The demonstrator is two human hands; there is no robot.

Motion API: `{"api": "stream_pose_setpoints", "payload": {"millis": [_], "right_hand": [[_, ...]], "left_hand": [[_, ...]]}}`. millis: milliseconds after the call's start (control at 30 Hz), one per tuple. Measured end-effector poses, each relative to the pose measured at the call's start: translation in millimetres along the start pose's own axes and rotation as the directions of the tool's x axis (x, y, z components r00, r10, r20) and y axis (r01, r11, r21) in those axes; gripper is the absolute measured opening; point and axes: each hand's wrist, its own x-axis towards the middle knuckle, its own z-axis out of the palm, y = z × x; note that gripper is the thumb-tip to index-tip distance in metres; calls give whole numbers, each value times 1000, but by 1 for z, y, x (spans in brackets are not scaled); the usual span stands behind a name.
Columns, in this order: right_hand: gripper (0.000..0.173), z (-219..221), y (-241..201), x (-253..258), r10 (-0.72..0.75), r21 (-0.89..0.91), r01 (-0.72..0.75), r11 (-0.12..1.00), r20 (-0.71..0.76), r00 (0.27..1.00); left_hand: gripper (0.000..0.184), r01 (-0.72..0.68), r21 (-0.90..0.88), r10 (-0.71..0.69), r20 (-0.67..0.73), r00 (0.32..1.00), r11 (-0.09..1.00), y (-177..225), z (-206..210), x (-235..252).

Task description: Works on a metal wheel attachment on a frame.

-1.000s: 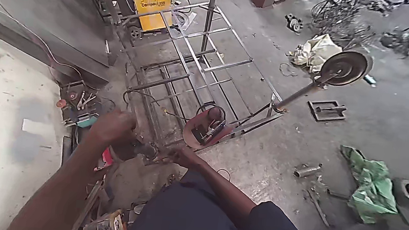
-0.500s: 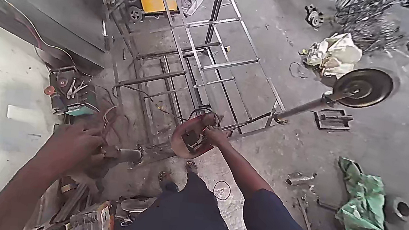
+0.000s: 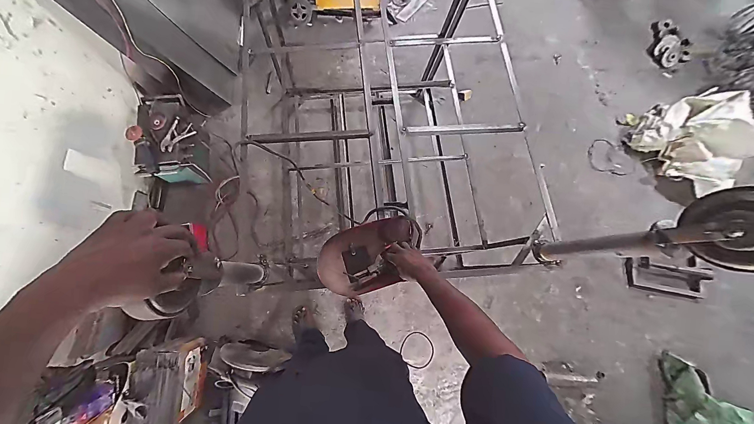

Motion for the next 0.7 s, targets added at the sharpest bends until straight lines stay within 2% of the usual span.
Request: {"api": "stream_pose_setpoints", "payload": {"millis": [67,167,267,433,500,600,700], "right_hand": [[58,-8,1,-5,-30,23,30,999,-17,999],[62,-22,0,-15,-56,77,52,996,53,997],[56,-13,3,-21,-52,85,43,995,116,992],[58,14,1,-36,20,76,-36,996,209,978],[57,14,-4,-46,30,85,-52,995,243,970],[56,18,-5,-55,51,101,-78,992,245,968],[54,18,-9,-60,55,120,-87,989,249,967]], "left_hand": [[17,11,14,-11,10,1000,1000,1,-1,0],[19,24,33,-25,35,999,999,2,-1,1],[23,44,43,-48,89,995,998,3,-5,2],[22,32,63,-36,48,998,997,-1,3,1],[21,52,40,-55,90,994,998,6,-8,1],[23,66,57,-74,156,985,996,13,-18,1],[23,57,62,-66,150,986,996,11,-15,1]]}}
